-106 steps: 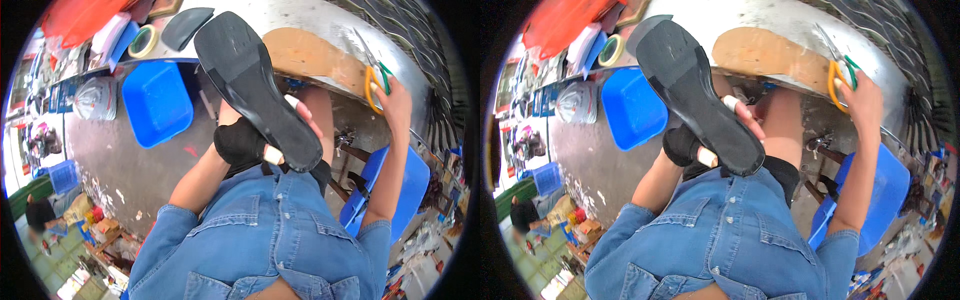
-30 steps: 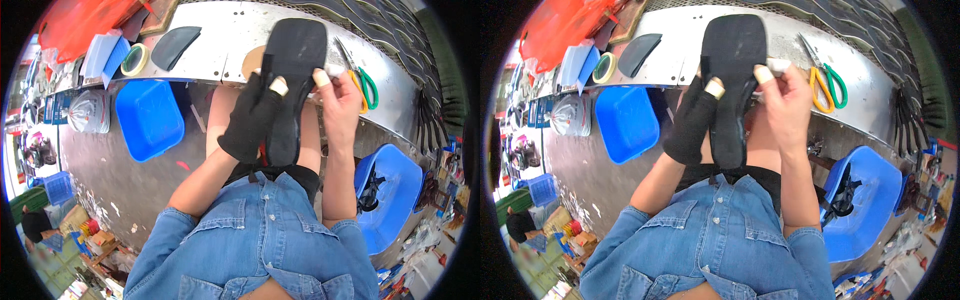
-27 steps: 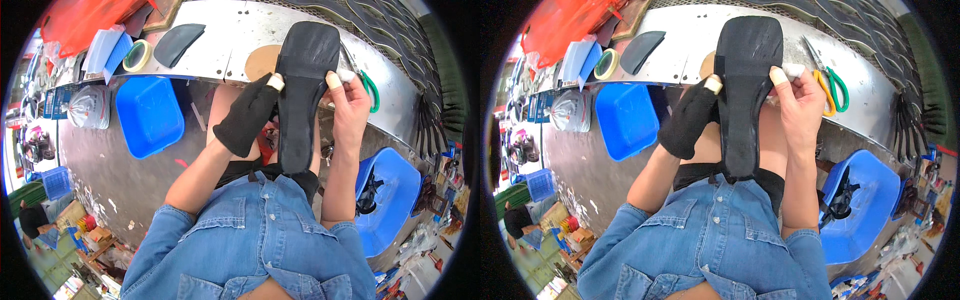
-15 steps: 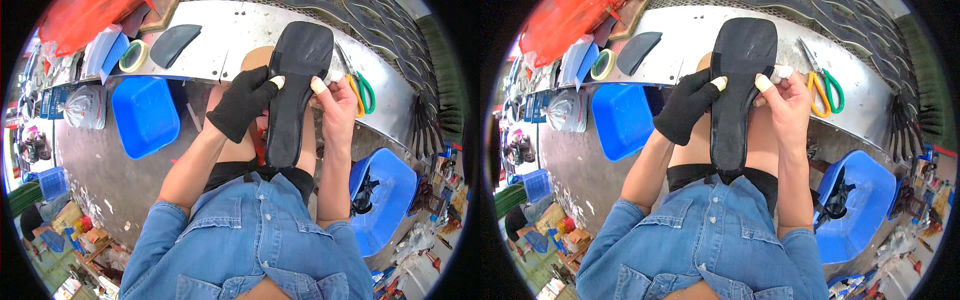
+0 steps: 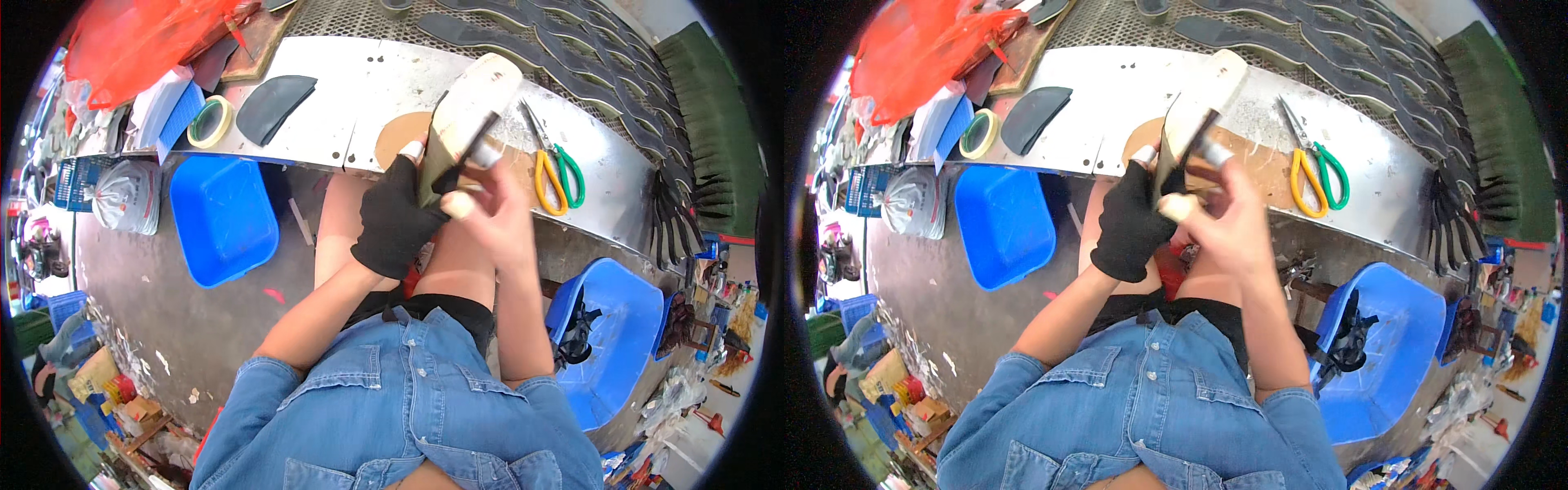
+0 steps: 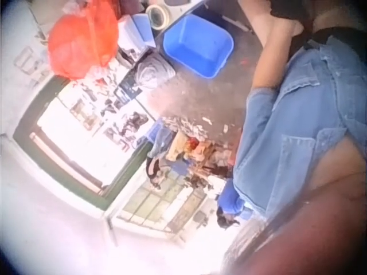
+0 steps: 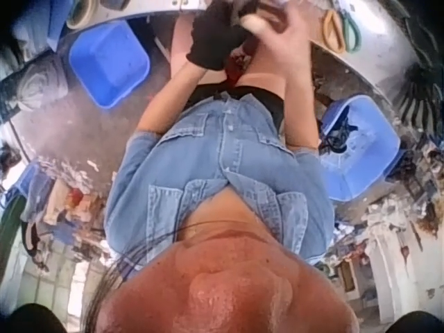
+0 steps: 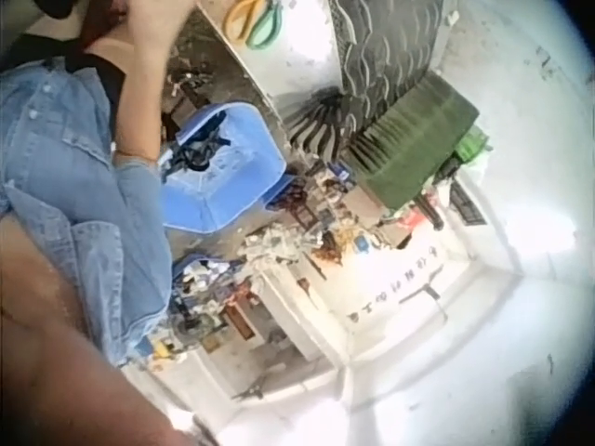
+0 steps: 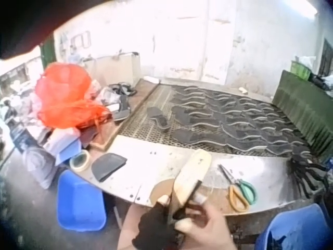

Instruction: Applying glue and trimming excess material on shoe components at a factory workstation.

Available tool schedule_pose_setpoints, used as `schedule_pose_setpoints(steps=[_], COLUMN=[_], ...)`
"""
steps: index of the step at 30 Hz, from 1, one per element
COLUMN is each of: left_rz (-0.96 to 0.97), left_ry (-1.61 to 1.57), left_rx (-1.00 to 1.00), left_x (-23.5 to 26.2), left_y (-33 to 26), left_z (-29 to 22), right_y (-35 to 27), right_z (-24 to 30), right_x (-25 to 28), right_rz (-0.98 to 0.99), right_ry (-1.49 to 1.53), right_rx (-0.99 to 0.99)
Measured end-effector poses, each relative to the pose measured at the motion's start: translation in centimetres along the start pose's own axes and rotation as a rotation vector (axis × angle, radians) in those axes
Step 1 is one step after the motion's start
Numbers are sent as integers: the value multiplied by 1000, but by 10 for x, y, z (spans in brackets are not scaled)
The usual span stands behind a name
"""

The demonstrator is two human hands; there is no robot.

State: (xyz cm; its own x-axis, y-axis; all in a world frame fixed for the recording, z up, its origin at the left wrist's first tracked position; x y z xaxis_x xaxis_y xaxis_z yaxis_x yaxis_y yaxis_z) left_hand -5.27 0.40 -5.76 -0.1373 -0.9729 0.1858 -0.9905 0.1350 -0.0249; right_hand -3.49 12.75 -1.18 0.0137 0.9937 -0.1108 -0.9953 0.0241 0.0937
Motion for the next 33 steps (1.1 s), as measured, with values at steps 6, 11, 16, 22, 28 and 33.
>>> schedule_pose_setpoints(steps=[6, 11, 16, 22, 28, 33], left_rz=[-133, -146, 77, 103, 57, 46], left_ry=[390, 273, -547, -506, -672, -752], left_rx=[-327, -419, 101, 139, 214, 220], left_x=[1, 11, 22, 23, 19, 14], left_y=[-15, -19, -3, 1, 1, -1], left_z=[-39, -50, -27, -21, -4, -11], right_y=[2, 0, -3, -4, -6, -6], right_z=[-24, -18, -16, -7, -13, -13], right_x=[17, 17, 19, 14, 28, 32], right_rz=[-91, -82, 25, 82, -43, -61], right_ry=[245, 274, 256, 197, 391, 360], right_rx=[-40, -18, -79, -51, -74, -51])
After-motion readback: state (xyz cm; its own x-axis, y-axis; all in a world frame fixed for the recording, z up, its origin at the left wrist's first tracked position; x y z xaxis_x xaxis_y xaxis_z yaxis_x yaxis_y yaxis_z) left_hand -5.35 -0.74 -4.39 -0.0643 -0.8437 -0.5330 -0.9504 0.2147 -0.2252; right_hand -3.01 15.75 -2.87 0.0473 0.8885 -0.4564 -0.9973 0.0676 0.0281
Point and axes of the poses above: each hand's wrist, its own y-axis towards the middle knuckle, its own x-axis out of the back of the hand, z = x × y, the point moved 7 cm from there along y, towards the middle knuckle, and after that the axes turned 1 degree about x, right-handed, at the moved point
